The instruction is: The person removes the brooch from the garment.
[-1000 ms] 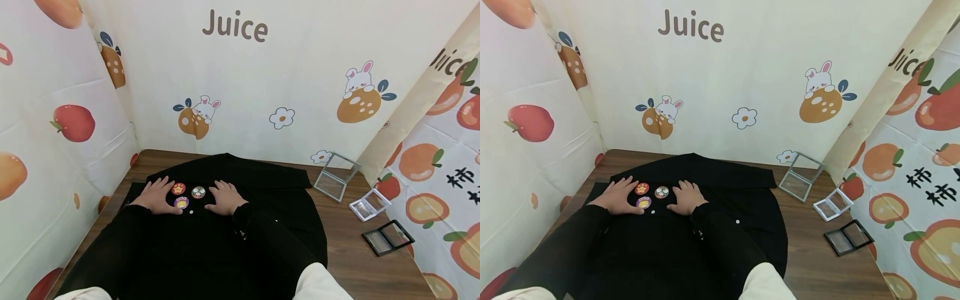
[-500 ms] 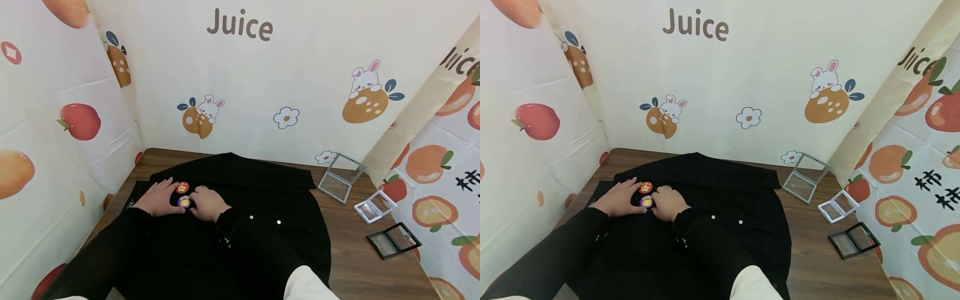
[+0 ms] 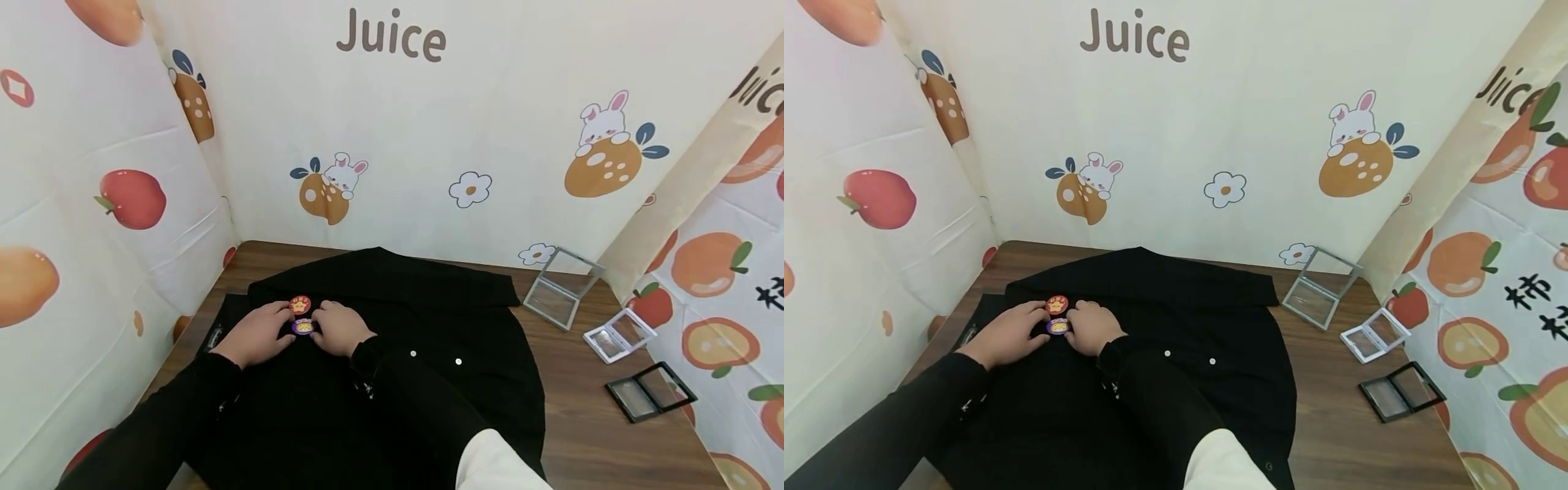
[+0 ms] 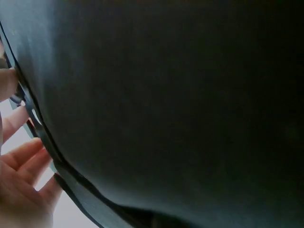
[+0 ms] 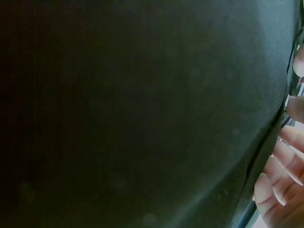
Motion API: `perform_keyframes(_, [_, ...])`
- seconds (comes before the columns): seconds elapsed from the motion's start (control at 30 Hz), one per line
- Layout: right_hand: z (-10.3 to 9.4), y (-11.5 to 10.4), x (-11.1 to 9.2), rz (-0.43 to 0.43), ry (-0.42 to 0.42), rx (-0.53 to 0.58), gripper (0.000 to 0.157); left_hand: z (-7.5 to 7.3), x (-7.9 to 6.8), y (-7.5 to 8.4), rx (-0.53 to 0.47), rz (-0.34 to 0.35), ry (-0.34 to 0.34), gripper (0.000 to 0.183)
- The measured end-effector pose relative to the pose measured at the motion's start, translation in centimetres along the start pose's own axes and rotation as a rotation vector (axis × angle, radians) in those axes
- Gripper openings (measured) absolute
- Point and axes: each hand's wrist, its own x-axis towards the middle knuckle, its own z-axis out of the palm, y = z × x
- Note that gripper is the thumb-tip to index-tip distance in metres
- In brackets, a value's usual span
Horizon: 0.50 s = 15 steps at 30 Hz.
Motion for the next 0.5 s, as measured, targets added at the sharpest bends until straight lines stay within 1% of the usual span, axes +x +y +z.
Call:
perform_keyframes(0.07, [-0.05, 0.06, 0.05, 0.001, 0.000, 0.016, 0.027, 0.04, 0.12, 0.14, 0.009, 0.014, 0.010, 0.030])
perform_keyframes(0.13, [-0.22, 0.03, 0.09, 0.002, -0.001, 0.036, 0.024, 0.06, 0.22, 0.24, 0.018, 0.018, 0.026, 0.025])
perform_keyframes(0.3, [-0.40, 0.05, 0.22, 0.004, 0.002, 0.073, 0.021, 0.04, 0.51, 0.44, 0.034, 0.033, 0.067, 0.022])
perform_keyframes(0.4, [-0.34, 0.16, 0.19, 0.016, 0.005, 0.098, 0.021, -0.08, 0.74, 0.62, 0.036, 0.046, 0.074, 0.019])
perform_keyframes(0.5, [-0.31, 0.27, 0.06, 0.034, 0.014, 0.114, 0.021, -0.22, 1.05, 0.72, 0.027, 0.034, 0.076, 0.017])
